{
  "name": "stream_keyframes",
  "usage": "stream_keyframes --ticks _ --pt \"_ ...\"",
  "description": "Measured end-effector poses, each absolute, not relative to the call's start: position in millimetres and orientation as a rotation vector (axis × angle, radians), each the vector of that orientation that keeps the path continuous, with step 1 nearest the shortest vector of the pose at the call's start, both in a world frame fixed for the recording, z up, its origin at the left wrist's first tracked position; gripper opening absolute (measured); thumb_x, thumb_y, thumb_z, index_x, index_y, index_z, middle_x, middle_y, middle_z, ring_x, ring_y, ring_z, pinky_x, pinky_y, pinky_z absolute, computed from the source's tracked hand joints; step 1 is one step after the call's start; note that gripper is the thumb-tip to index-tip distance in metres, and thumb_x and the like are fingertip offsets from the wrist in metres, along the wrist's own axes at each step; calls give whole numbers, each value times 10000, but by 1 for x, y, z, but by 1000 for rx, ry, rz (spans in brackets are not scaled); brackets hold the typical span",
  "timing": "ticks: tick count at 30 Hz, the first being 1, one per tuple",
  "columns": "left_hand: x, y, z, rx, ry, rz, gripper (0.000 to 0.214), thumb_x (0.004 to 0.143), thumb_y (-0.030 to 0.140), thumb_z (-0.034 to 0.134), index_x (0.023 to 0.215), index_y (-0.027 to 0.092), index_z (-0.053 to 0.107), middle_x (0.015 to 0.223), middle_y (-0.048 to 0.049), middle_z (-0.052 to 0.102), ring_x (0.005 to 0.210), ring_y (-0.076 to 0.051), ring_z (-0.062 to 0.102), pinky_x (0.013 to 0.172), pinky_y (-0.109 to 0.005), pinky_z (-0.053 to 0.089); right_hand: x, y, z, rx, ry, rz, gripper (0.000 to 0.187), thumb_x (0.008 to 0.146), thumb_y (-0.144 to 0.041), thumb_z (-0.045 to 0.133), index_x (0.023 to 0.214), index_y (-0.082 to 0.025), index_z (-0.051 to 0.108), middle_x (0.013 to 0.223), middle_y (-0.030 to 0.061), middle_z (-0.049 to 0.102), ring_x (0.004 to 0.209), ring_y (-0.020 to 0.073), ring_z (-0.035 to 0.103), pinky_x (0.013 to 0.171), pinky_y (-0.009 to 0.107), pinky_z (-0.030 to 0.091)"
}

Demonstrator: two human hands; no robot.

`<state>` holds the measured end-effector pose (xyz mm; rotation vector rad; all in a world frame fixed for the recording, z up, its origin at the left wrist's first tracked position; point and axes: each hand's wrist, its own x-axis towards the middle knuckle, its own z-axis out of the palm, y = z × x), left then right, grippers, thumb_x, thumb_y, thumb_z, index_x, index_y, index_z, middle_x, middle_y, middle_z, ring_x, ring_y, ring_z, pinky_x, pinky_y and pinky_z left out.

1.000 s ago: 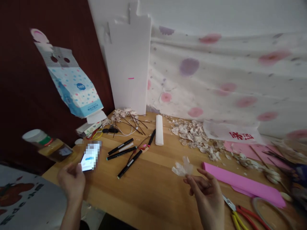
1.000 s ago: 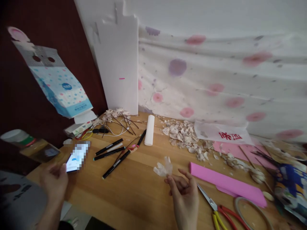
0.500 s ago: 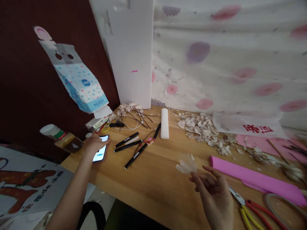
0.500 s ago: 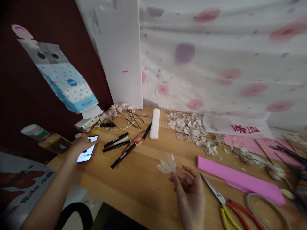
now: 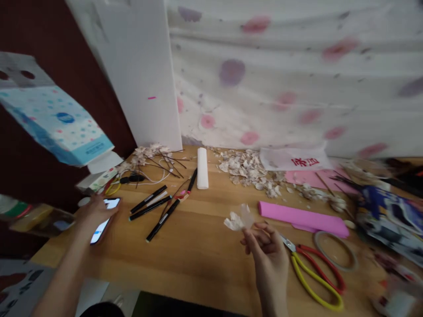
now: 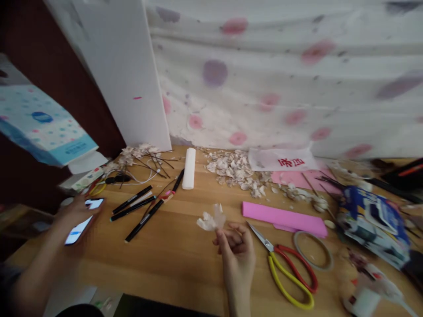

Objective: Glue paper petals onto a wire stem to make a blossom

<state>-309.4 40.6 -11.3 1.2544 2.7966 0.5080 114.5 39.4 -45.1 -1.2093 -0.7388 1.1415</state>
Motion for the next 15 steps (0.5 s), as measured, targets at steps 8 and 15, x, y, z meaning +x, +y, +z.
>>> stream_keyframes --ticks 8,15 --pt "-83 -3 -74 1099 1682 1243 557 746 656 693 1192 323 705 1199 -96 786 1080 -324 747 889 -414 630 96 23 -63 -1186 -691 1237 538 697 -516 901 1018 -187 623 546 -11 708 402 141 598 375 192 413" --pt "-19 4 -91 775 1351 1151 396 630 679 825 784 315 800 842 -80 810 904 -346 770 846 -443 633 104 -12 -80 -1435 -1097 902 409 902 -620 664 917 -211 671 685 52 766 447 192 664 390 262 494"
